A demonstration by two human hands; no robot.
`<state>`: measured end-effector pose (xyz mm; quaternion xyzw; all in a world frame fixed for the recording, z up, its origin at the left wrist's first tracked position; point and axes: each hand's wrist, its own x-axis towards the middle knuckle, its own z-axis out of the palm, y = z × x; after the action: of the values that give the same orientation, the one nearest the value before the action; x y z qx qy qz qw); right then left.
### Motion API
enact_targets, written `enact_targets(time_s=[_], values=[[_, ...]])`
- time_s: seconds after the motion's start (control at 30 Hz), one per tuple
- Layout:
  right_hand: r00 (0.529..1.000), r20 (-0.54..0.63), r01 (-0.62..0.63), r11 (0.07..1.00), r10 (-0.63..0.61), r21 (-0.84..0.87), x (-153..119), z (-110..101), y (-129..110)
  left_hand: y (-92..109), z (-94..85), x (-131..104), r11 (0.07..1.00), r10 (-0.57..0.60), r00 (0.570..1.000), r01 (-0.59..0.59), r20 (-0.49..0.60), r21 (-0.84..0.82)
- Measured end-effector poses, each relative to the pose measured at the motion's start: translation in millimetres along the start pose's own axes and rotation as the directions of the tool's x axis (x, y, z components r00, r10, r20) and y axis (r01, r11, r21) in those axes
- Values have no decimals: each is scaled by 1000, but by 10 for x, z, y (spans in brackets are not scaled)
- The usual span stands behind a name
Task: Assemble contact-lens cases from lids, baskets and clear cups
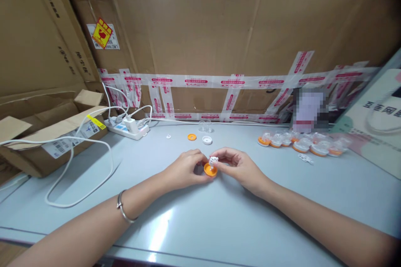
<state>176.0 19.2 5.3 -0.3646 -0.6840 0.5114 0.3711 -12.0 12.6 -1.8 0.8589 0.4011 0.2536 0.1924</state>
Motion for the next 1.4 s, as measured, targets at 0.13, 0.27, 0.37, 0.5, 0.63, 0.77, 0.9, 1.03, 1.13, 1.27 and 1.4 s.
enact_targets(time_s=[0.13,0.27,0.37,0.5,0.63,0.77,0.9,1.03,1.13,1.27,1.4], values=[[999,28,21,995,-18,-98,4,-17,7,11,-5,-1,1000,0,1000,0,1,10],[999,45,17,988,-11,-150,-4,-19,-1,18,-9,3,1000,-6,1000,6,11,13],[997,74,24,984,-11,-176,-9,-20,-21,15,-8,3,1000,-1,1000,1,17,8],[997,77,30,987,-18,-159,-3,-25,-45,0,-6,0,1000,5,1000,-6,8,16],[998,57,21,989,-13,-147,-2,-36,-52,-16,-4,-2,1000,5,1000,-5,6,3],[998,62,24,983,-12,-181,-13,-43,-45,-5,-8,-4,1000,7,1000,-7,-4,2],[995,77,84,971,-69,-225,-16,-44,-17,12,-13,-1,1000,3,1000,-3,4,-16],[989,82,140,948,-122,-287,-20,-28,6,10,-5,5,1000,-4,1000,4,4,-26],[987,76,161,930,-144,-330,-30,-2,9,9,3,4,999,-15,1000,15,4,-30],[982,51,186,913,-180,-364,-43,24,10,18,7,-5,999,-32,999,32,6,-21],[979,46,200,900,-198,-386,-47,28,6,15,22,-5,999,-43,999,43,1,-23]])
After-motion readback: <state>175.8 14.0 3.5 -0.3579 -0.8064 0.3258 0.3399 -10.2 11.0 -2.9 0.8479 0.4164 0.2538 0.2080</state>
